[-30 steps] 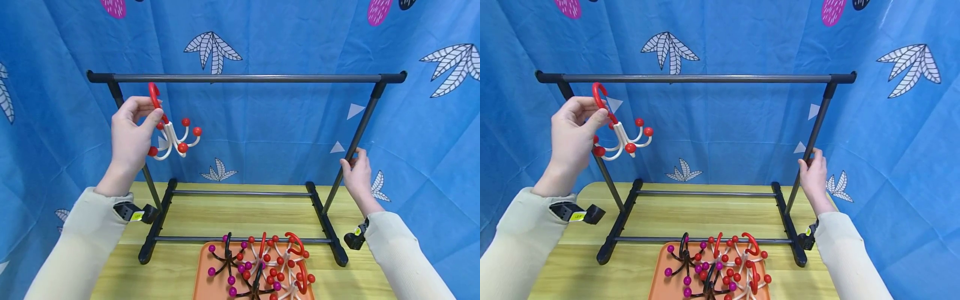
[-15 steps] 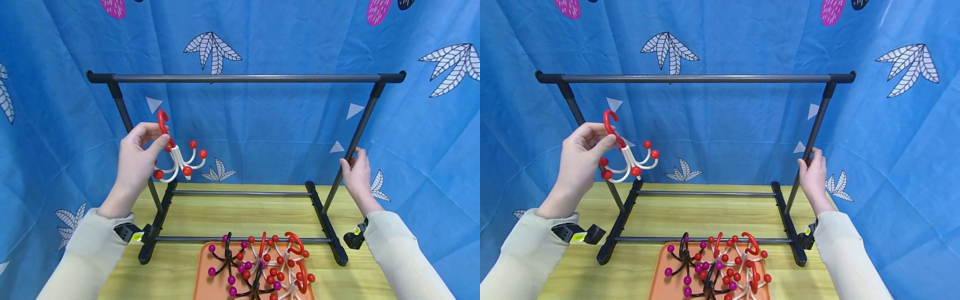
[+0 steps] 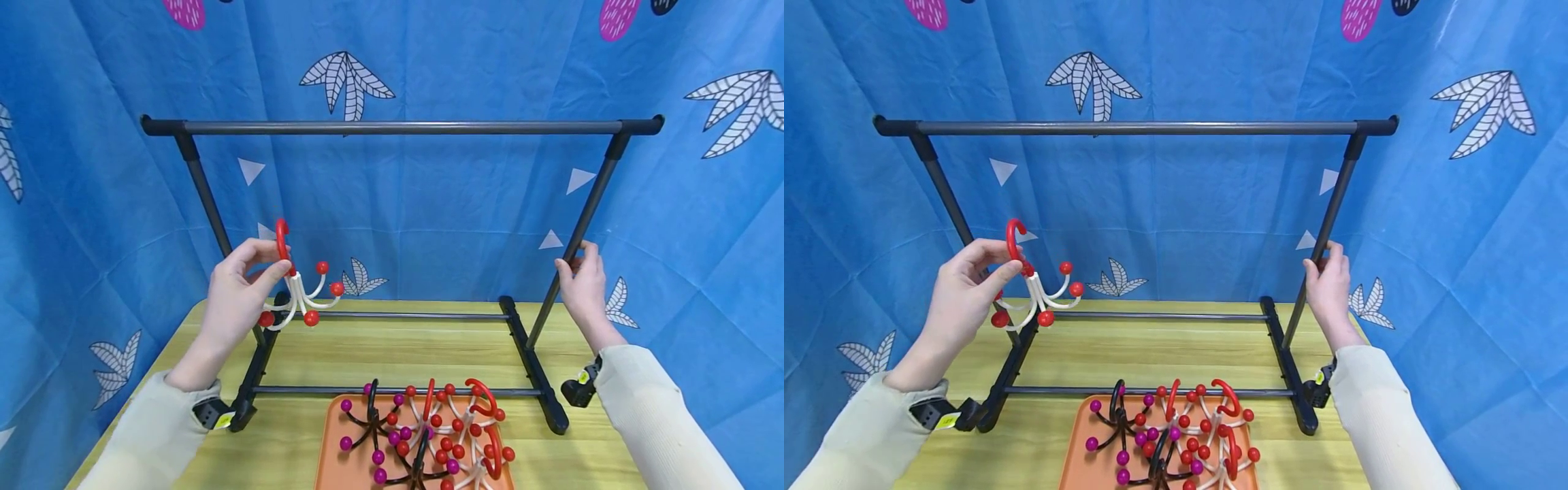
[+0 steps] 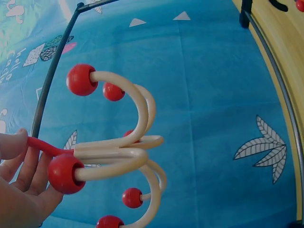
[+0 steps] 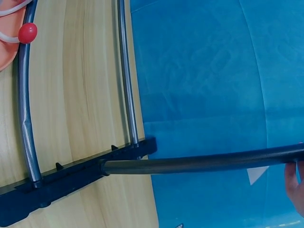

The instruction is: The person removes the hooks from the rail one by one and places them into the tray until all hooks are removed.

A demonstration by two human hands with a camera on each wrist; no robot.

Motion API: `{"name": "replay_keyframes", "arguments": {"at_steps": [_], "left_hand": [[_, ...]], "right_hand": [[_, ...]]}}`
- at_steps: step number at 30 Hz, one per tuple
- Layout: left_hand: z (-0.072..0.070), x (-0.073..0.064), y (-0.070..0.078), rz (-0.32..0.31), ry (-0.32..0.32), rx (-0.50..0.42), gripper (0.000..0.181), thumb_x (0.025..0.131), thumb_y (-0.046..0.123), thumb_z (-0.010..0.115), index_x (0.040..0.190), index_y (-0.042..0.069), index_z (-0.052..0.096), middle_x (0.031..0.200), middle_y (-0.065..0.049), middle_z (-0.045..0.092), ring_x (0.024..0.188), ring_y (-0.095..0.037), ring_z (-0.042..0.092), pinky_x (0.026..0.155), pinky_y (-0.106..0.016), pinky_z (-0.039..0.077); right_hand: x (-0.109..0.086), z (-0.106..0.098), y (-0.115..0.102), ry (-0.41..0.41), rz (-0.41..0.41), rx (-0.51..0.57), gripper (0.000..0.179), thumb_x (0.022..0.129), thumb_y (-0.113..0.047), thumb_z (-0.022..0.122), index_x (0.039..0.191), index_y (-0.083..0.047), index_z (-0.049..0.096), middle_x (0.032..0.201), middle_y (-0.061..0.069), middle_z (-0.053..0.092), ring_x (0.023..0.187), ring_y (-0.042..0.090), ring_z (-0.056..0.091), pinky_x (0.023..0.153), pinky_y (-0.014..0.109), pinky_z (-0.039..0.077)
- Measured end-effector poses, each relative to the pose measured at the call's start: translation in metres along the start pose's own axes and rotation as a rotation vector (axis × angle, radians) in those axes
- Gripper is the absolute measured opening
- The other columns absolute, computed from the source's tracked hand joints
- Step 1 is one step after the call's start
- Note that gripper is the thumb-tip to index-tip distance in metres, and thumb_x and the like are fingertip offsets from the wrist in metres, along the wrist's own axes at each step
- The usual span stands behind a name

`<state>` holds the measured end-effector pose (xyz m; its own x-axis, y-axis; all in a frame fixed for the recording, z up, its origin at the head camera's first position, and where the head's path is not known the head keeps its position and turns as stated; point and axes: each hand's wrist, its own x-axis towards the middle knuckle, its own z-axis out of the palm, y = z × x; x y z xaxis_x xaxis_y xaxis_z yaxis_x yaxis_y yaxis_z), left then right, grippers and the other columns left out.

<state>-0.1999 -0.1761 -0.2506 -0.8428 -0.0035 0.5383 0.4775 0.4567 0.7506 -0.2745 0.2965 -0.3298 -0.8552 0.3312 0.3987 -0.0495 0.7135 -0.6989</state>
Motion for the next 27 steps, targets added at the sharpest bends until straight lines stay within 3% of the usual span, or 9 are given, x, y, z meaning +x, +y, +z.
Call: {"name": "replay_keyframes", "arguments": {"at_steps": [9,17,27], "left_hand": [[0.008,-0.013,-0.011,-0.031,-0.028,-0.033,0.021,0.087,0.018,0.06,0.105,0.006,0.06,0.098,-0.006,0.062,0.09,-0.005,0.057,0.075,-0.014,0.049],[0.018,-0.025,-0.02,-0.061,-0.092,-0.096,0.017,0.087,0.015,0.061,0.102,0.007,0.061,0.094,-0.005,0.063,0.086,-0.008,0.06,0.075,-0.017,0.051],[0.026,-0.054,-0.035,-0.105,-0.138,-0.151,0.013,0.084,0.009,0.064,0.096,0.007,0.062,0.091,-0.004,0.062,0.082,-0.01,0.063,0.074,-0.017,0.051]], "right_hand": [[0.0,0.0,0.002,-0.01,-0.007,0.01,0.048,0.097,-0.029,0.037,0.137,-0.005,0.023,0.117,0.028,0.038,0.103,0.042,0.046,0.079,0.051,0.041],[0.002,-0.001,0.002,0.0,-0.009,0.006,0.048,0.097,-0.029,0.038,0.136,-0.005,0.023,0.116,0.027,0.039,0.101,0.041,0.045,0.078,0.05,0.04],[0.001,-0.001,0.004,-0.014,-0.003,0.014,0.05,0.097,-0.03,0.037,0.137,-0.005,0.022,0.116,0.027,0.038,0.102,0.041,0.045,0.078,0.05,0.041]]}}
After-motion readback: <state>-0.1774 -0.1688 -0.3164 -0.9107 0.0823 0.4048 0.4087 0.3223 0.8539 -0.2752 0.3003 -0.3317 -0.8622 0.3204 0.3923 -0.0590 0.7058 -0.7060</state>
